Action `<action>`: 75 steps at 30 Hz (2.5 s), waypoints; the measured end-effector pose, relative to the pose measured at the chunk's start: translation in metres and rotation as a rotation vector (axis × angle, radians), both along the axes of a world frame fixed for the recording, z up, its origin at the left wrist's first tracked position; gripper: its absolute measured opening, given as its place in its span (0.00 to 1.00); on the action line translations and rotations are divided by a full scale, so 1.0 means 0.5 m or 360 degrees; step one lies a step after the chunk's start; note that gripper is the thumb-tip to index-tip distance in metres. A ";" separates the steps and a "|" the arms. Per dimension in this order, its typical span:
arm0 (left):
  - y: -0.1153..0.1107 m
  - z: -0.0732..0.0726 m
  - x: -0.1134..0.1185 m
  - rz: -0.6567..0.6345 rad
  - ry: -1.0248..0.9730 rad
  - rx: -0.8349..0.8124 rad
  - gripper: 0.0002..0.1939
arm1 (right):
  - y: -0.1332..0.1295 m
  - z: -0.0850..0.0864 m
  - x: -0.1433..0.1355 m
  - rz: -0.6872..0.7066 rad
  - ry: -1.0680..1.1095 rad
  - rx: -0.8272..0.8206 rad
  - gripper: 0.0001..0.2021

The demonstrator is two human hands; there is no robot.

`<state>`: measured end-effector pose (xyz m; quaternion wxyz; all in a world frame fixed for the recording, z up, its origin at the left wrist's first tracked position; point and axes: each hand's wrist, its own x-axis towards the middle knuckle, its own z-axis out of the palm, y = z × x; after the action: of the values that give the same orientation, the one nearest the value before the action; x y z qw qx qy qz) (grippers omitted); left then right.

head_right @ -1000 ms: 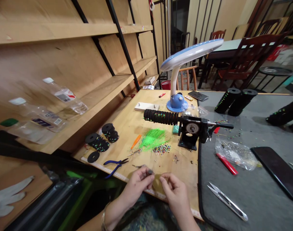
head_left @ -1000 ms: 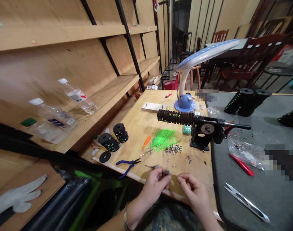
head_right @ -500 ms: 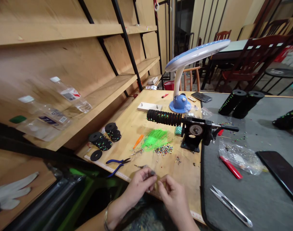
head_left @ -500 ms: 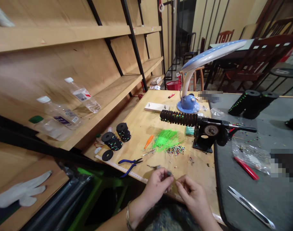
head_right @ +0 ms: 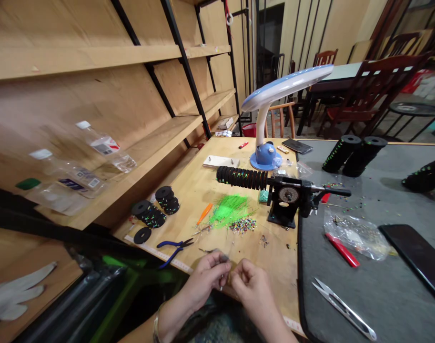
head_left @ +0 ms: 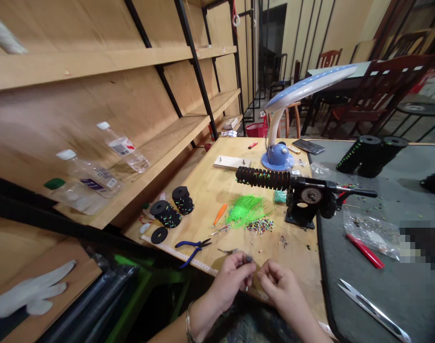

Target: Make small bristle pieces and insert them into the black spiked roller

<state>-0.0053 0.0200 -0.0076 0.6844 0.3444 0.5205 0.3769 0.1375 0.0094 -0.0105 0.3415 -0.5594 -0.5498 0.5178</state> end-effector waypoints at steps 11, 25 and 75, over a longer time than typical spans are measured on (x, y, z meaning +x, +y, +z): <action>0.000 0.003 0.000 0.0010 0.0025 0.0023 0.13 | 0.002 -0.002 -0.001 -0.0030 0.0008 -0.0001 0.12; 0.000 0.004 -0.002 -0.0019 0.0042 0.0023 0.14 | 0.001 0.004 -0.003 -0.0018 0.0047 -0.0019 0.12; -0.018 -0.010 -0.001 -0.0133 0.0277 0.0508 0.08 | 0.016 -0.029 0.005 -0.0277 0.0421 -0.0177 0.15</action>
<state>-0.0056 0.0109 -0.0123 0.5887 0.5011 0.4965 0.3947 0.1398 0.0175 -0.0249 0.4231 -0.5499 -0.4200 0.5849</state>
